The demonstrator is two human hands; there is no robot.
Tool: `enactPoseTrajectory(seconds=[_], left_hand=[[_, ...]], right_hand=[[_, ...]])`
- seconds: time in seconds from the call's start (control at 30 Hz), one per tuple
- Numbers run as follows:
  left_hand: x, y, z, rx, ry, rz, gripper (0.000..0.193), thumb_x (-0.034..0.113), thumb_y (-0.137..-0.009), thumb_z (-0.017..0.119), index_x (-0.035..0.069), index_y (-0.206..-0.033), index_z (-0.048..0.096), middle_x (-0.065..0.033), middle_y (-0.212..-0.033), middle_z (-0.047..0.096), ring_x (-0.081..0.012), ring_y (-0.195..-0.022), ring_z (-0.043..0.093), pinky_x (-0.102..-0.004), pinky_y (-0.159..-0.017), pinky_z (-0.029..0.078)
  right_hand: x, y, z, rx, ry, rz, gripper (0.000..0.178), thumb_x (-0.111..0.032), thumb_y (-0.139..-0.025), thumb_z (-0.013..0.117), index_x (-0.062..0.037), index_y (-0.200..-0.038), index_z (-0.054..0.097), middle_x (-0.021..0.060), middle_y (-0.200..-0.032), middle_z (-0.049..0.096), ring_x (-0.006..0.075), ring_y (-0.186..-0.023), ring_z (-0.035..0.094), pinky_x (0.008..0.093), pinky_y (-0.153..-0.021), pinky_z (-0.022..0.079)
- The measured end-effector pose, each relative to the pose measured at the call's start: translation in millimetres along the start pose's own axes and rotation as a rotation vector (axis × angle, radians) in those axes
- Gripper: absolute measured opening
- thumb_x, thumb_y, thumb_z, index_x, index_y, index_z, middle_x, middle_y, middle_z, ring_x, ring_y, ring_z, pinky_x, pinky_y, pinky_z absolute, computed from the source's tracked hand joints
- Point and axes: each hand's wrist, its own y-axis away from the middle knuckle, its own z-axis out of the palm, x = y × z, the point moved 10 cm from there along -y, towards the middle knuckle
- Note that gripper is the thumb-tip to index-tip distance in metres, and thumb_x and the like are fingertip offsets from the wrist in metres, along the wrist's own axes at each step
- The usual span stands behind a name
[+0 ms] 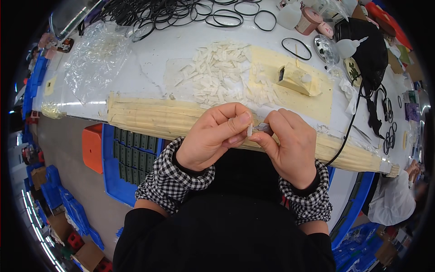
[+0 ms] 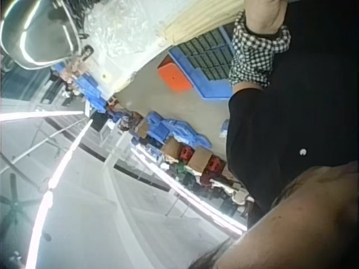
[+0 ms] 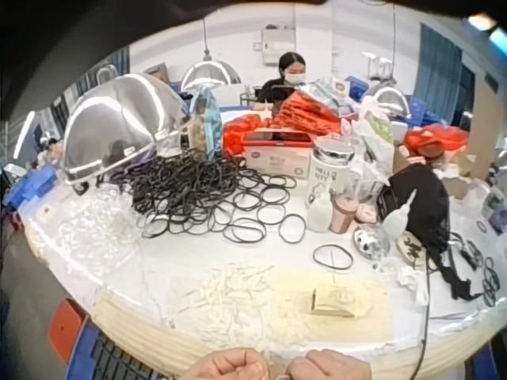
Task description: Assembling or preparing small white plastic components at a factory workstation.
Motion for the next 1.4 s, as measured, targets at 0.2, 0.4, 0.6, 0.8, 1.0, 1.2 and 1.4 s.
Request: enactPoseTrajectory(seconds=[0.2, 0.4, 0.6, 0.8, 1.0, 1.2, 1.4], left_hand=[[0.2, 0.9, -0.3, 0.008, -0.006, -0.014, 0.021, 0.021, -0.100, 0.049, 0.004, -0.089, 0.052, 0.0014, -0.079, 0.048, -0.0020, -0.062, 0.035, -0.0190, -0.058, 0.031], [0.6, 0.4, 0.0, 0.001, -0.026, -0.001, 0.020, 0.021, -0.099, 0.049, 0.004, -0.088, 0.052, 0.0013, -0.079, 0.048, -0.0023, -0.062, 0.036, -0.0188, -0.057, 0.031], [3.3, 2.2, -9.7, 0.066, -0.028, 0.034, 0.018, 0.021, -0.099, 0.050, 0.005, -0.090, 0.052, -0.0001, -0.081, 0.052, -0.0030, -0.062, 0.039, -0.0181, -0.056, 0.032], [19.7, 1.9, -27.9, 0.222, 0.044, 0.119, 0.016, 0.019, -0.100, 0.049, 0.003, -0.099, 0.054, -0.0036, -0.088, 0.059, -0.0051, -0.066, 0.048, -0.0179, -0.057, 0.037], [21.9, 3.2, -31.5, 0.232, 0.100, 0.134, 0.021, 0.019, -0.100, 0.047, 0.002, -0.109, 0.055, -0.0042, -0.091, 0.060, -0.0077, -0.074, 0.053, -0.0199, -0.063, 0.043], [16.0, 1.8, -26.5, 0.266, 0.010, 0.082, 0.025, 0.019, -0.100, 0.048, 0.000, -0.113, 0.056, -0.0028, -0.093, 0.058, -0.0070, -0.076, 0.052, -0.0197, -0.065, 0.042], [1.1, -1.7, -1.7, 0.121, 0.021, -0.004, 0.029, 0.020, -0.099, 0.050, -0.003, -0.116, 0.056, -0.0025, -0.091, 0.057, -0.0058, -0.072, 0.047, -0.0179, -0.058, 0.036]], right_hand=[[-2.3, 0.2, 0.2, -0.027, 0.026, -0.006, 0.036, -0.042, -0.080, 0.067, -0.0087, -0.075, 0.053, 0.0043, -0.063, 0.047, 0.0230, -0.057, 0.052, 0.0345, -0.050, 0.041], [-0.8, 0.6, 0.5, -0.014, 0.004, -0.010, 0.036, -0.042, -0.080, 0.067, -0.0089, -0.075, 0.054, 0.0044, -0.063, 0.047, 0.0229, -0.057, 0.052, 0.0348, -0.050, 0.041], [14.2, -0.6, 4.3, -0.080, -0.147, 0.091, 0.028, -0.031, -0.081, 0.070, -0.0069, -0.078, 0.056, 0.0050, -0.067, 0.051, 0.0230, -0.058, 0.055, 0.0332, -0.051, 0.043], [33.1, -4.4, 5.4, 0.102, -0.049, 0.157, 0.015, -0.013, -0.077, 0.071, -0.0073, -0.087, 0.061, 0.0050, -0.078, 0.056, 0.0239, -0.063, 0.059, 0.0326, -0.055, 0.046], [30.9, -7.0, 12.6, 0.038, 0.070, 0.131, 0.018, -0.004, -0.073, 0.068, -0.0083, -0.089, 0.061, 0.0045, -0.083, 0.057, 0.0253, -0.068, 0.060, 0.0337, -0.057, 0.047], [30.8, -7.8, 2.9, 0.131, -0.239, 0.154, 0.015, 0.002, -0.076, 0.065, -0.0049, -0.088, 0.059, 0.0060, -0.080, 0.058, 0.0222, -0.065, 0.058, 0.0309, -0.056, 0.046], [19.0, -8.4, -9.4, 0.210, -0.515, 0.189, 0.008, 0.002, -0.082, 0.065, -0.0014, -0.085, 0.058, 0.0050, -0.076, 0.055, 0.0143, -0.059, 0.048, 0.0248, -0.051, 0.038]])
